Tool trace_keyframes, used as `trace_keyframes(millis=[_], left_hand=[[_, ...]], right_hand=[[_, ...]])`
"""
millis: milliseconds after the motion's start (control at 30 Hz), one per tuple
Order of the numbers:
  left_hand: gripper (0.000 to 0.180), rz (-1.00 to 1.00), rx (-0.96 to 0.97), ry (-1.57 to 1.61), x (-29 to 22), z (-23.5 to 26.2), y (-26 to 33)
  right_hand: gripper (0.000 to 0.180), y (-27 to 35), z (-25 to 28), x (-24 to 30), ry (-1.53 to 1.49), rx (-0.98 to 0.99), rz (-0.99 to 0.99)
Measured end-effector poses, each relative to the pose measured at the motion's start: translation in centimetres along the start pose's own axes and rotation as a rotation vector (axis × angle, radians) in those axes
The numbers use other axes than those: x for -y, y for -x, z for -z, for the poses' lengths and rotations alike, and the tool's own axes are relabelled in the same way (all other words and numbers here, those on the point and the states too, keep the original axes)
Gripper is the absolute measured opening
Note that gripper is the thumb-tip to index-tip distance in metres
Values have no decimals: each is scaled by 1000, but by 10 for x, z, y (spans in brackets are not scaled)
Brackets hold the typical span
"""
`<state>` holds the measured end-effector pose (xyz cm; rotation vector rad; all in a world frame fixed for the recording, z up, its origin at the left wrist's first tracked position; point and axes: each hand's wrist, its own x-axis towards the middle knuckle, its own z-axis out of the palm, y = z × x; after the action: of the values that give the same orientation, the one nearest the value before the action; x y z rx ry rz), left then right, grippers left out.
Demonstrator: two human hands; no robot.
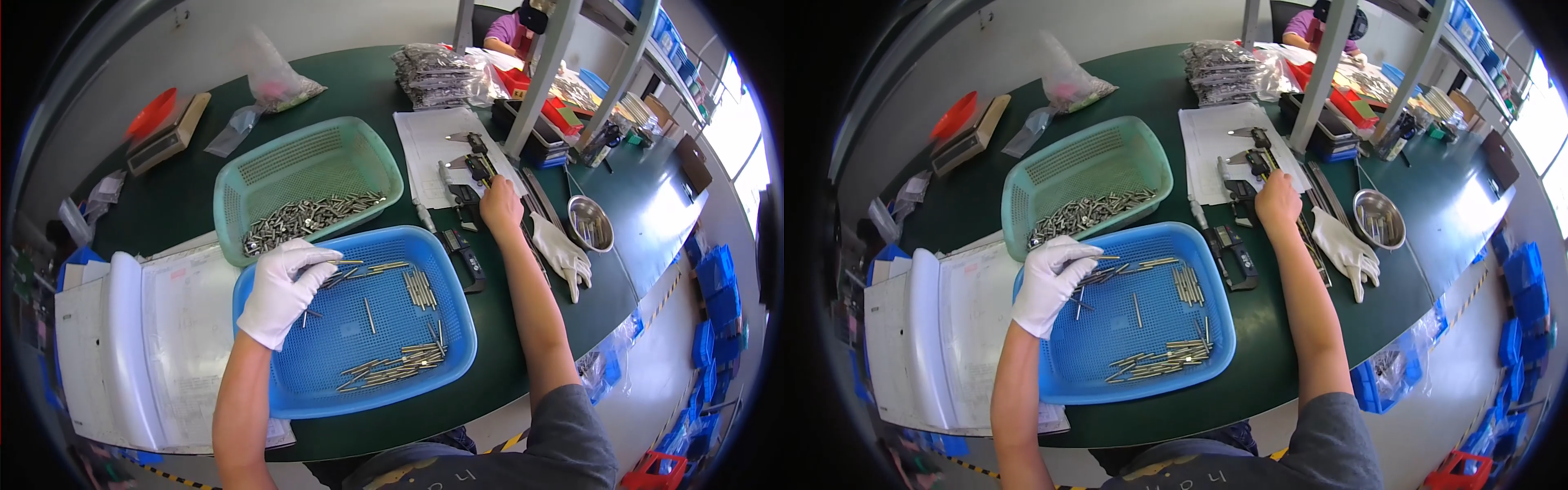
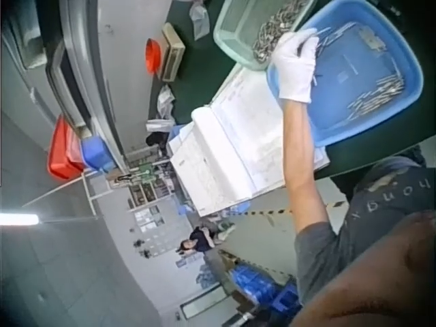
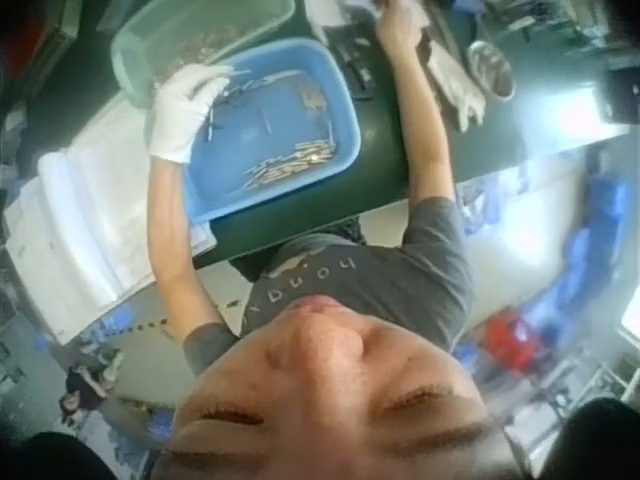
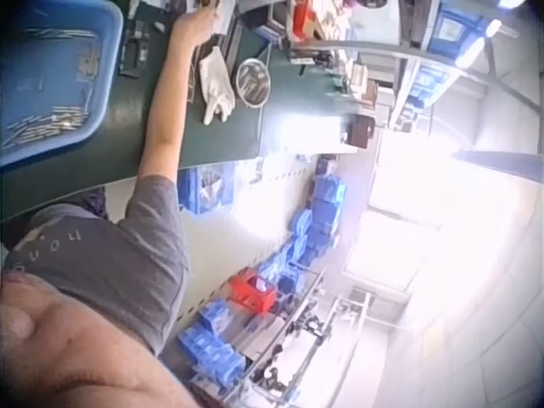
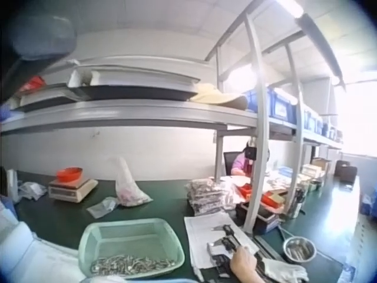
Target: Measure the dimensions of small metal hardware pins using a micrometer and digital calipers.
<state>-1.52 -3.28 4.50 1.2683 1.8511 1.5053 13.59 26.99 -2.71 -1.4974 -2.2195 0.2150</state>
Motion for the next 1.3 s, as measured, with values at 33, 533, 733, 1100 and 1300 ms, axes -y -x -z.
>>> trace_keyframes(millis=[33, 533, 733, 1100, 1300], left_hand=[[15, 7, -23, -2, 0, 1, 0], [18, 195, -160, 709, 10, 21, -2], [21, 179, -162, 675, 6, 19, -6], [23, 158, -191, 701, 8, 24, -4], [20, 222, -166, 658, 10, 20, -4]], right_hand=[[19, 0, -3, 2, 30, -2, -7], [27, 5, 7, 7, 98, 6, 170], [48, -2, 15, 5, 52, 251, 241], [34, 13, 24, 34, -59, 77, 519], [27, 21, 28, 50, 37, 135, 313]])
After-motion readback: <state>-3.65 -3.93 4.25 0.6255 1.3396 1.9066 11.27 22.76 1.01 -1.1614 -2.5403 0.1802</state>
